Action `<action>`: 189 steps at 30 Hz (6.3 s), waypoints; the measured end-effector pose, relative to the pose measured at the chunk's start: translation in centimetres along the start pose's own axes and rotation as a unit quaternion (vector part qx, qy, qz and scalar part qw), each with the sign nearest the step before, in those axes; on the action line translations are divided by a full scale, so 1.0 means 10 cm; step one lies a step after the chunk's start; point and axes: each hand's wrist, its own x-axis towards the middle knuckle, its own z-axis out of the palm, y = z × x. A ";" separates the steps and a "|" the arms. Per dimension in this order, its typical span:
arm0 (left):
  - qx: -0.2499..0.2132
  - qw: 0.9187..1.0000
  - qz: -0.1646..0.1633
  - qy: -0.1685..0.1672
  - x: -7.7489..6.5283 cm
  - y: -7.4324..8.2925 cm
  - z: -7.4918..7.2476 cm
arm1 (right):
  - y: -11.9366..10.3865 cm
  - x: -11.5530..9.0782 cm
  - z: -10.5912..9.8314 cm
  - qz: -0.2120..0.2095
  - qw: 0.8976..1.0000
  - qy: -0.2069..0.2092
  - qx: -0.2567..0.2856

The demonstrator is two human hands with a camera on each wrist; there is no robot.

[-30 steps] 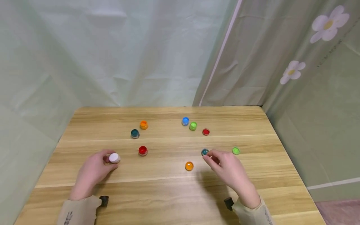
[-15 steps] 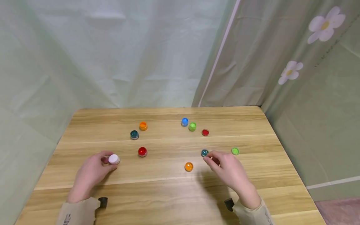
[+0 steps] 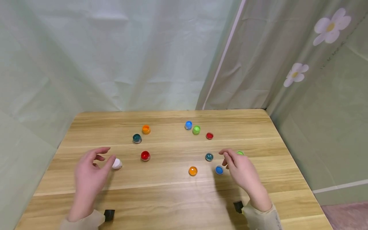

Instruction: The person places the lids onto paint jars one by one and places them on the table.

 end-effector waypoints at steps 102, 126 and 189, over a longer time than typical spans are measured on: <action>-0.288 0.931 -0.028 -0.223 -0.06 0.43 0.98 | 0.17 1.32 0.44 0.002 0.987 -0.094 -0.129; -0.300 0.927 -0.045 -0.222 -0.15 0.51 1.01 | 0.21 0.97 0.30 0.041 0.997 -0.035 -0.051; -0.339 0.912 0.018 -0.232 -0.23 0.82 1.16 | -0.76 0.43 0.48 -0.196 0.946 -0.068 0.247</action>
